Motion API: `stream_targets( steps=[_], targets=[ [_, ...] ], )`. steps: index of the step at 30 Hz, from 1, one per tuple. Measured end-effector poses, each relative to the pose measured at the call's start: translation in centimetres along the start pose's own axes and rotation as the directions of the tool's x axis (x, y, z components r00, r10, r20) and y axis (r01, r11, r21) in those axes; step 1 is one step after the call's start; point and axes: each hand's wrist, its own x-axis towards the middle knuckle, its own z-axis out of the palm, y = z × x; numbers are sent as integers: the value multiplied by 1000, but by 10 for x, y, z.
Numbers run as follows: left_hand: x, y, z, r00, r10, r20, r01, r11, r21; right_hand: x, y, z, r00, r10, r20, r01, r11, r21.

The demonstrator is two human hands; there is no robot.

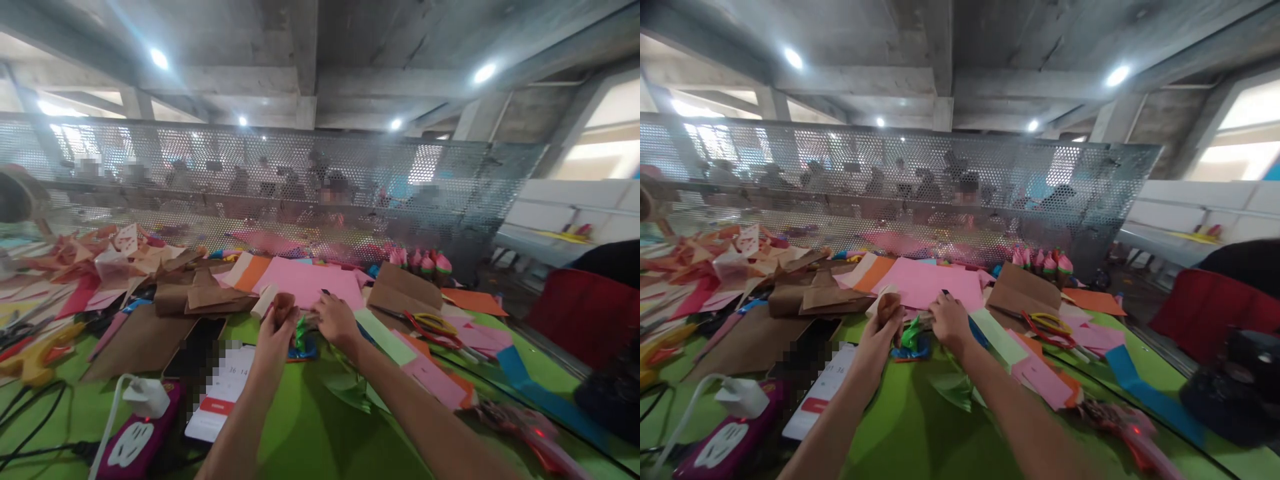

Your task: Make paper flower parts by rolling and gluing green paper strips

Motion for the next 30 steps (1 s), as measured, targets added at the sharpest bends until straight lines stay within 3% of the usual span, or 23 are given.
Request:
stream_targets(
  steps=[4,7,10,14,17,20,26,30],
  targets=[
    [3,-3,-2,998,-29,-47,28,999,-23,5,4,-1,995,84,-45,-74,980,187],
    [5,-5,-3,995,-53,-86,51,998,-29,1,10,-14,981,176,-86,-128,907,402],
    [3,-8,-2,993,-88,-81,85,996,-33,-16,11,-32,972,217,-87,-115,767,631],
    [-9,-14,9,985,-171,18,171,985,-36,-53,-1,-51,977,207,-45,-79,551,831],
    [-20,-21,17,967,-234,104,238,971,-27,-77,-10,-55,981,192,-9,-77,435,897],
    [-27,-26,20,951,-264,163,270,963,-16,-90,-10,-51,983,185,16,-86,374,923],
    [-27,-26,20,960,-202,195,208,978,-9,-93,7,-39,969,245,9,-100,361,927],
    [-28,-25,22,955,-149,258,160,987,-24,-96,6,-34,958,287,5,-110,352,930]
  ],
)
